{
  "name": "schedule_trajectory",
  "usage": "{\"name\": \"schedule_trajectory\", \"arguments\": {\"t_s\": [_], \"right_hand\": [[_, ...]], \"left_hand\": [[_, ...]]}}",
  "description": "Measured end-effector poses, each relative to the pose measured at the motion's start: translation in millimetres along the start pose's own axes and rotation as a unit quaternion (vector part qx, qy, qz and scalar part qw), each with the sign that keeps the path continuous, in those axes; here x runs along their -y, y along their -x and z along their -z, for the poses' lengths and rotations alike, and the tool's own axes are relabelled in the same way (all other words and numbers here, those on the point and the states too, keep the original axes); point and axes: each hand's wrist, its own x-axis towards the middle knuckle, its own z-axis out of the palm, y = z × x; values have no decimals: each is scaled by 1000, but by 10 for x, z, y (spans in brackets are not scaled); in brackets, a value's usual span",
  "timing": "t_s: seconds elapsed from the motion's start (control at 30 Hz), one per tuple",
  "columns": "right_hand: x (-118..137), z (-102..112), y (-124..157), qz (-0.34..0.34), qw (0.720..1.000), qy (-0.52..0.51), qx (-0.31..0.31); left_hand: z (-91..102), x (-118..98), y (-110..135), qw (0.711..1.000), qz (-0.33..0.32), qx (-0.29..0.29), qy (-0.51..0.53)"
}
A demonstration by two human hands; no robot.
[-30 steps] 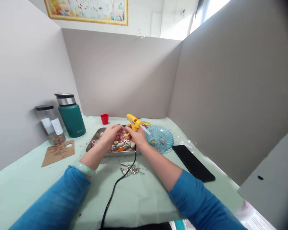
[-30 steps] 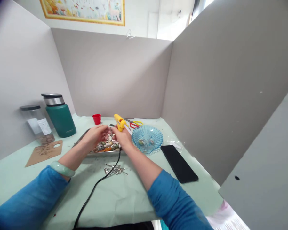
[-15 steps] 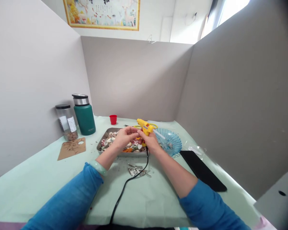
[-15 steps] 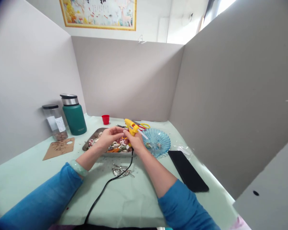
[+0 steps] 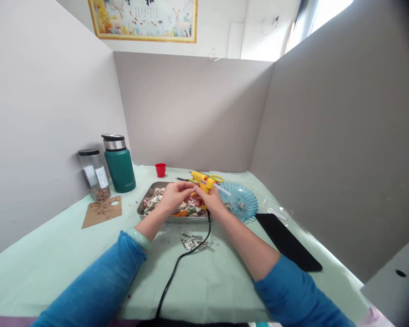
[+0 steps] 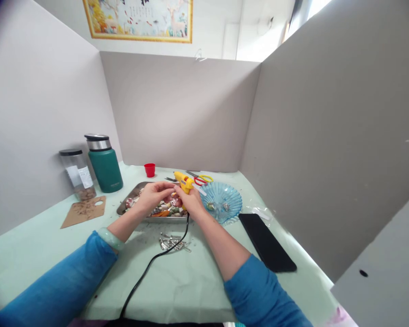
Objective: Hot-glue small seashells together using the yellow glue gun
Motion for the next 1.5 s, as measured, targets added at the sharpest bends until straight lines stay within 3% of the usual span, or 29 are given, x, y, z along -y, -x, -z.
{"name": "schedule_trajectory", "arguments": {"t_s": [0.23,0.43,0.8,1.0,1.1,1.37,1.43,1.5], "right_hand": [[60,11,30,-21,999,-6,24],[62,14,32,-22,998,-21,54],[68,2,35,-20,999,-9,37],[65,-2,40,-11,1000,-11,7],[79,-6,49,-1,1000,-11,1],[106,-15,70,-10,1000,0,3],[113,-15,77,-13,1000,9,3],[116,-15,81,-16,1000,16,3]], "left_hand": [[25,107,-33,999,-24,-23,-1],[27,73,-13,999,-28,-2,19],[74,67,-3,996,9,28,85],[229,129,-125,995,33,3,92],[314,153,-180,997,61,-19,34],[470,106,-214,986,36,-44,-157],[524,106,-229,970,24,-51,-237],[579,129,-245,936,2,-52,-349]]}}
